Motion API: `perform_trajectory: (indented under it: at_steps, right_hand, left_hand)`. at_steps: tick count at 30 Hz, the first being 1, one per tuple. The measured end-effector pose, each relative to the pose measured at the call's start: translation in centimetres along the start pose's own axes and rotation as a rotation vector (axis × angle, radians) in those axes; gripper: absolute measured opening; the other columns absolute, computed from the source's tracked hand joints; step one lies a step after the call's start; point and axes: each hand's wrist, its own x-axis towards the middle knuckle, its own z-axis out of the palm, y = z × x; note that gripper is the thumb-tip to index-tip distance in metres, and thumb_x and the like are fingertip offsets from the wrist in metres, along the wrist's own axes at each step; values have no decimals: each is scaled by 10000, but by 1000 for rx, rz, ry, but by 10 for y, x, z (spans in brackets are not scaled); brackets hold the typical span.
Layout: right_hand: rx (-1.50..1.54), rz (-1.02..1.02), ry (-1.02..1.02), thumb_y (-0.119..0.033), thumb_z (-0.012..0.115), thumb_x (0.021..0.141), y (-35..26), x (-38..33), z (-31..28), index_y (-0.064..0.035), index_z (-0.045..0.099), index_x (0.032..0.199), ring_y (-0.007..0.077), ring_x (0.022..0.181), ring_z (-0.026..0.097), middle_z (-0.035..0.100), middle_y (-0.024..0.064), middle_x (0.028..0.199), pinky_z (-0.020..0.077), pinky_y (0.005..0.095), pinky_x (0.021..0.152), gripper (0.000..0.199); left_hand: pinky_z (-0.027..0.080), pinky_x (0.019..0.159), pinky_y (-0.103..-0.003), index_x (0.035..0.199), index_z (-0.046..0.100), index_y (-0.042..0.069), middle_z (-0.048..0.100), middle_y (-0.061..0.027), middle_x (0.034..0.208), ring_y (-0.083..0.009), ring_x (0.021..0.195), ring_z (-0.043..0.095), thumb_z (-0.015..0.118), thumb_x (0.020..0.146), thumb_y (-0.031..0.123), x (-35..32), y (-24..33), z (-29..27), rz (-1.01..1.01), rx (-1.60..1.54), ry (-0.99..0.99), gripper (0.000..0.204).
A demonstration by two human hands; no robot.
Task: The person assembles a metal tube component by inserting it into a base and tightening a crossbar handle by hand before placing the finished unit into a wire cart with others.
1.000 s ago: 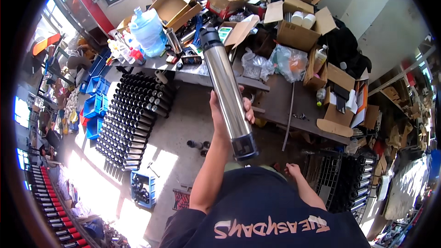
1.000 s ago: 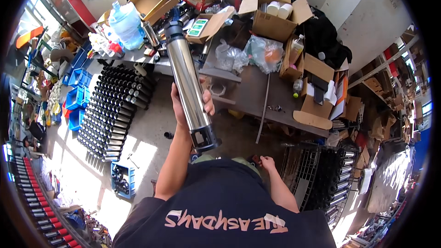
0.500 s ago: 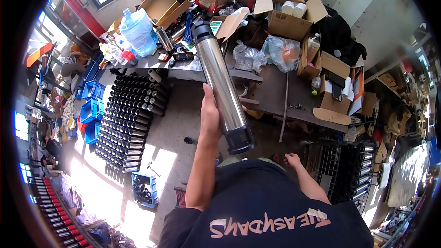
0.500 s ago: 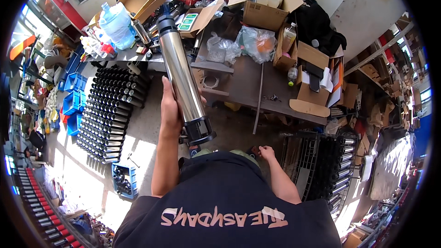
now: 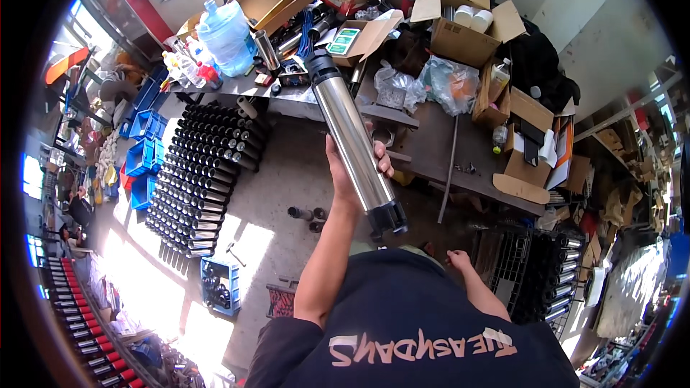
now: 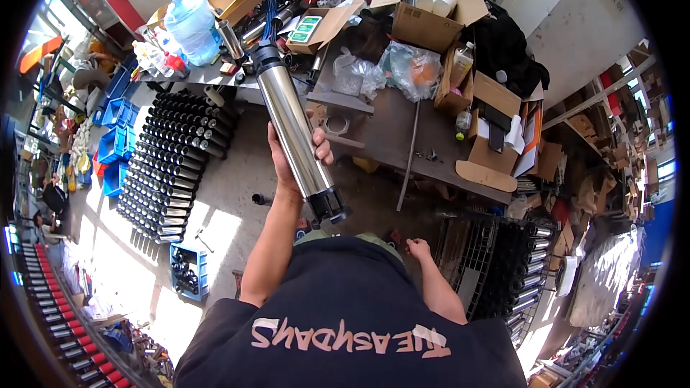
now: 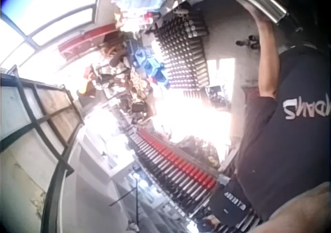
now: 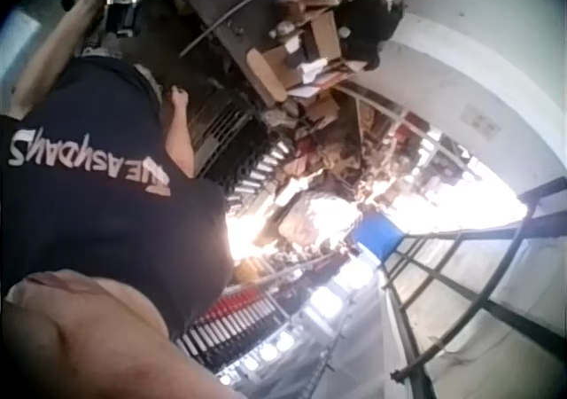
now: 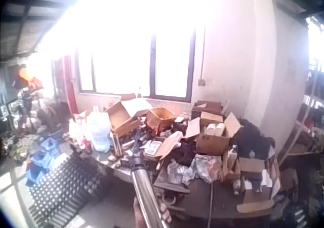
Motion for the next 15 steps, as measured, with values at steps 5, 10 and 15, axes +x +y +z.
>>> perform_trajectory:
  at_steps: [5,10,15]
  right_hand:
    - [75,-34,4,-298,649,970,-22,6,3,29,689,1053,183,641,669,734,112,829,539,328,615,339]
    - [228,-90,81,-290,633,969,-61,20,0,-39,683,996,129,623,615,701,56,802,462,279,497,257]
    - [197,-249,310,-194,710,823,-115,49,-5,0,641,1225,218,916,671,703,128,1053,535,345,837,451]
  left_hand:
    - [566,654,-456,1241,530,51,614,-168,911,-298,726,635,265,967,759,-1,11,24,-22,238,225,804]
    - [577,666,-432,1064,568,-2,629,-133,872,-274,726,664,202,985,741,-5,19,43,-110,430,357,832]
    - [570,674,-442,1151,538,16,614,-156,916,-288,761,644,223,1000,708,1,15,41,-123,316,272,775]
